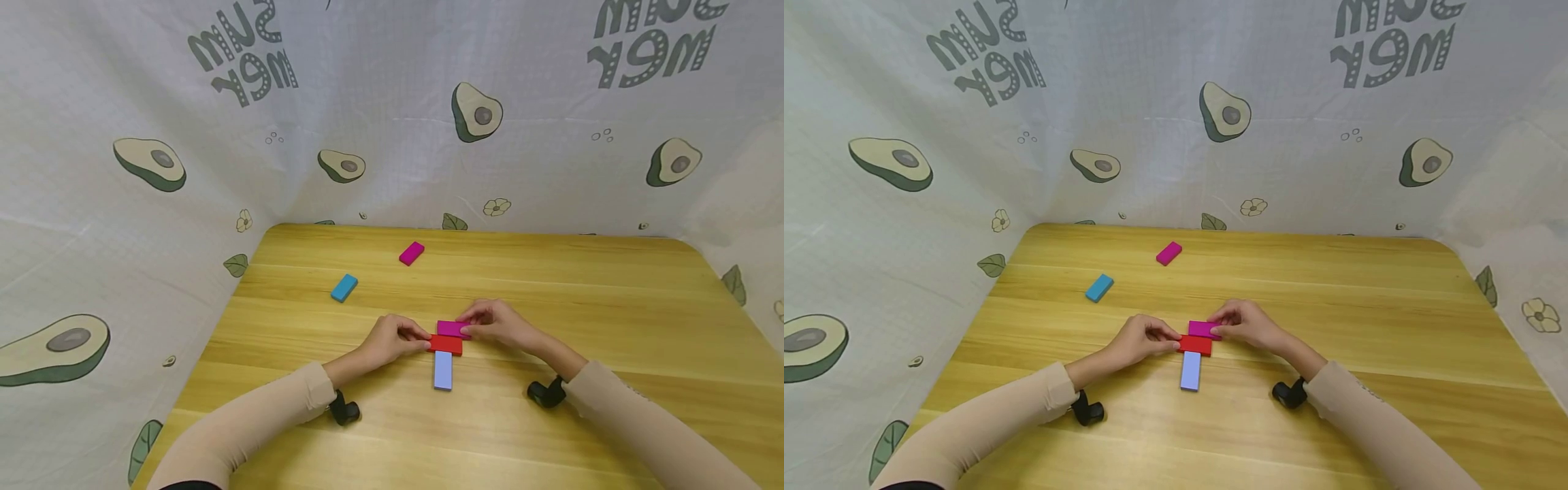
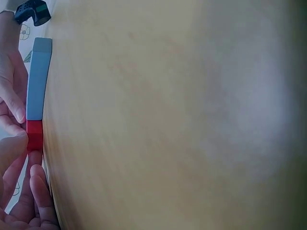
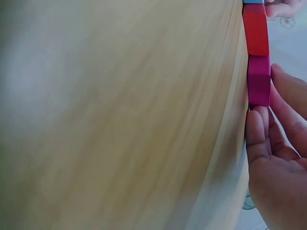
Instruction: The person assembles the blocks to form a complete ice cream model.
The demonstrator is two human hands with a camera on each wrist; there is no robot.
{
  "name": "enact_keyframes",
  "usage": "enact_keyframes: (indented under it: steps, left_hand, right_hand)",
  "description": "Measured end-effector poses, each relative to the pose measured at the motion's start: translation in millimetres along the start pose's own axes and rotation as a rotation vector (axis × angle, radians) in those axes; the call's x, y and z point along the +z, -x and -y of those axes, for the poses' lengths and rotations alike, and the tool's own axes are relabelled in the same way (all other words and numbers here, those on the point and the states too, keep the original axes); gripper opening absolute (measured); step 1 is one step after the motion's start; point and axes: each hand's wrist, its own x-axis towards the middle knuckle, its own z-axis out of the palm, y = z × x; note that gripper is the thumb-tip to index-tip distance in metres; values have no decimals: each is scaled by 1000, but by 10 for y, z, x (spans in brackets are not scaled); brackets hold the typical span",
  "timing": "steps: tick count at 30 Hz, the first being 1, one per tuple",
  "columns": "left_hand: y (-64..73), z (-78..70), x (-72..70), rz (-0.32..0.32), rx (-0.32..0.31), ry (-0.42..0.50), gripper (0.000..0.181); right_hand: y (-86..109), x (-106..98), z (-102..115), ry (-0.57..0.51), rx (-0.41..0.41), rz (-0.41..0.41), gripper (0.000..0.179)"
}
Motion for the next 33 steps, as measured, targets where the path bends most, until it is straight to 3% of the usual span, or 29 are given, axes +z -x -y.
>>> enact_keyframes:
  steps: [33]
  left_hand:
    - [1,8,3,4,16,-14,11]
  right_hand:
    - [-64,94,54,-32,-15,4,18]
